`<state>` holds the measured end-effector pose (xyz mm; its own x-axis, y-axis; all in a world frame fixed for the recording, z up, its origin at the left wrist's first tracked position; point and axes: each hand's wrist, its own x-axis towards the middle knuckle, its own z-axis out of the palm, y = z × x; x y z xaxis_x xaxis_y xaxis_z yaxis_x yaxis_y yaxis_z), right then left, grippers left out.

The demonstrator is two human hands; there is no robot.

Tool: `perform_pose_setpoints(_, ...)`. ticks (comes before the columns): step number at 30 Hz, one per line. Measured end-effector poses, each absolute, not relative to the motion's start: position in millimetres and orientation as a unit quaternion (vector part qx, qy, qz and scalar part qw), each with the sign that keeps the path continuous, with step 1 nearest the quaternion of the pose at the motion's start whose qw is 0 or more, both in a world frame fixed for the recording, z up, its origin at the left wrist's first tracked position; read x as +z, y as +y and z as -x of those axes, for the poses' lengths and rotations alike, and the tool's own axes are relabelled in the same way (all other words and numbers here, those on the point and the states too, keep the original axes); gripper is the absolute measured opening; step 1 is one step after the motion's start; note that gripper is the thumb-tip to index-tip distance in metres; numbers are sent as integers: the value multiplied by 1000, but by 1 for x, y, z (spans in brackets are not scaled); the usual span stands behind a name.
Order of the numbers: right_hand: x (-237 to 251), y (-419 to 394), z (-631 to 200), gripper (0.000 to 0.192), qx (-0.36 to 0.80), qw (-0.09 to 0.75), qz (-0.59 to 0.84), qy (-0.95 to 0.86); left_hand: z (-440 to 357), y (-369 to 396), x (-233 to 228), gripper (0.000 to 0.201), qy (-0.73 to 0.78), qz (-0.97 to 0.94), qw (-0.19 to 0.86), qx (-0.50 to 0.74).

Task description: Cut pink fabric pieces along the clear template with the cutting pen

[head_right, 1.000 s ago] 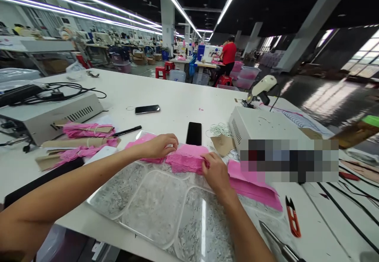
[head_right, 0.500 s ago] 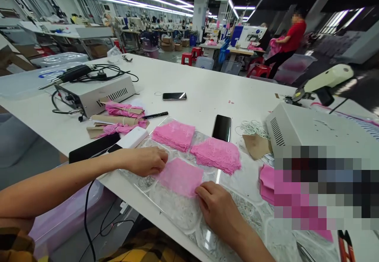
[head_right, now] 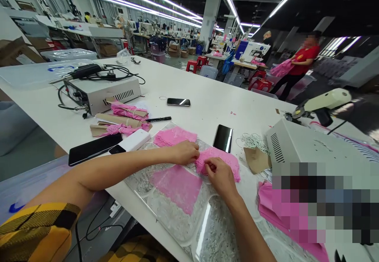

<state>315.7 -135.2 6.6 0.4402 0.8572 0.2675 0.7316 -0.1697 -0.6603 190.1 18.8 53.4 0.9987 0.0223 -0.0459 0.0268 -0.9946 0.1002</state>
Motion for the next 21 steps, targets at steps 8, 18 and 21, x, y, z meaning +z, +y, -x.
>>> perform_pose_setpoints(8,7,-136,-317,26,99,390,765,-503,-189,20,57,16,12,-998,37,-39)
perform_pose_setpoints(18,5,-136,-316,28,99,403,762,-497,-193,19,55,16,10,-999,41,-33)
perform_pose_setpoints(21,4,-136,-317,28,101,404,761,-498,-194,22,52,20,9,-998,45,-36)
